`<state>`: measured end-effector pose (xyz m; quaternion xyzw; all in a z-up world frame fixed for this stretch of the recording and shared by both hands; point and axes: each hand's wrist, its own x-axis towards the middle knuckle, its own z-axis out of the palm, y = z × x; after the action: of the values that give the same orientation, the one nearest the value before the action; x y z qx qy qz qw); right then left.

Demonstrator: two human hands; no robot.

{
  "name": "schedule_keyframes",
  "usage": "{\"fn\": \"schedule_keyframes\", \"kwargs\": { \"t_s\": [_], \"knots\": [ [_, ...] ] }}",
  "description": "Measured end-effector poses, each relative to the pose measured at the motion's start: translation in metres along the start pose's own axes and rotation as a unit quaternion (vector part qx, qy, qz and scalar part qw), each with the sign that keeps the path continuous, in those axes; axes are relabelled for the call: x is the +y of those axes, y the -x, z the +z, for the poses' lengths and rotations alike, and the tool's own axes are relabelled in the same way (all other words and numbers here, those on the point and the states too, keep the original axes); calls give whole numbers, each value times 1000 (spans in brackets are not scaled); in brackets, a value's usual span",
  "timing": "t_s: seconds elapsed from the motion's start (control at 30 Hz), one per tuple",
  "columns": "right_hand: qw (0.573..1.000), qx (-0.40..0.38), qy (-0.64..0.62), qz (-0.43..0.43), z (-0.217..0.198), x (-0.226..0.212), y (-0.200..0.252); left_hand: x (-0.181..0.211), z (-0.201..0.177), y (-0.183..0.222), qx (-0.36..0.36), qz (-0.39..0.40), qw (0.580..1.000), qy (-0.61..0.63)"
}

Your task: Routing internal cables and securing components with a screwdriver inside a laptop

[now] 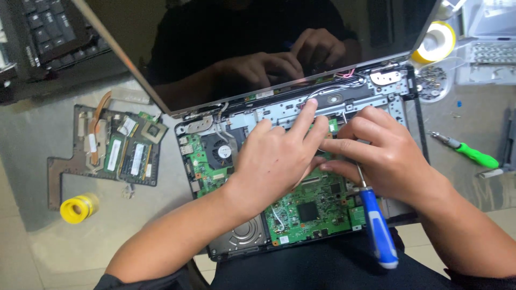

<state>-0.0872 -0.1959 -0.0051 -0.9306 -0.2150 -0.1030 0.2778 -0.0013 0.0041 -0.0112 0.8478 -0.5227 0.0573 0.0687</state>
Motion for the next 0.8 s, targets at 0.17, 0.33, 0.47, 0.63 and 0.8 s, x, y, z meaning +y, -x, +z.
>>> {"fn": "schedule_keyframes", "kwargs": {
  "t_s": [0.17, 0.33, 0.47, 0.63, 0.8],
  "knots": [
    [997, 66, 31, 40, -14, 16, 6, 5, 4, -1, -5, 13, 996, -92],
    [985, 36, 113, 128, -35, 46, 12, 7, 4, -4, 11, 17, 995, -100],
    [981, 51, 154, 104, -28, 66, 10, 6, 6, -7, 28, 10, 996, -90],
    [975, 92, 173, 107, -11, 72, 11, 1, 5, -11, 36, 7, 997, -61],
    [966, 89, 214, 111, -12, 74, 11, 0, 5, -13, 35, 6, 997, -66]
  ]
}}
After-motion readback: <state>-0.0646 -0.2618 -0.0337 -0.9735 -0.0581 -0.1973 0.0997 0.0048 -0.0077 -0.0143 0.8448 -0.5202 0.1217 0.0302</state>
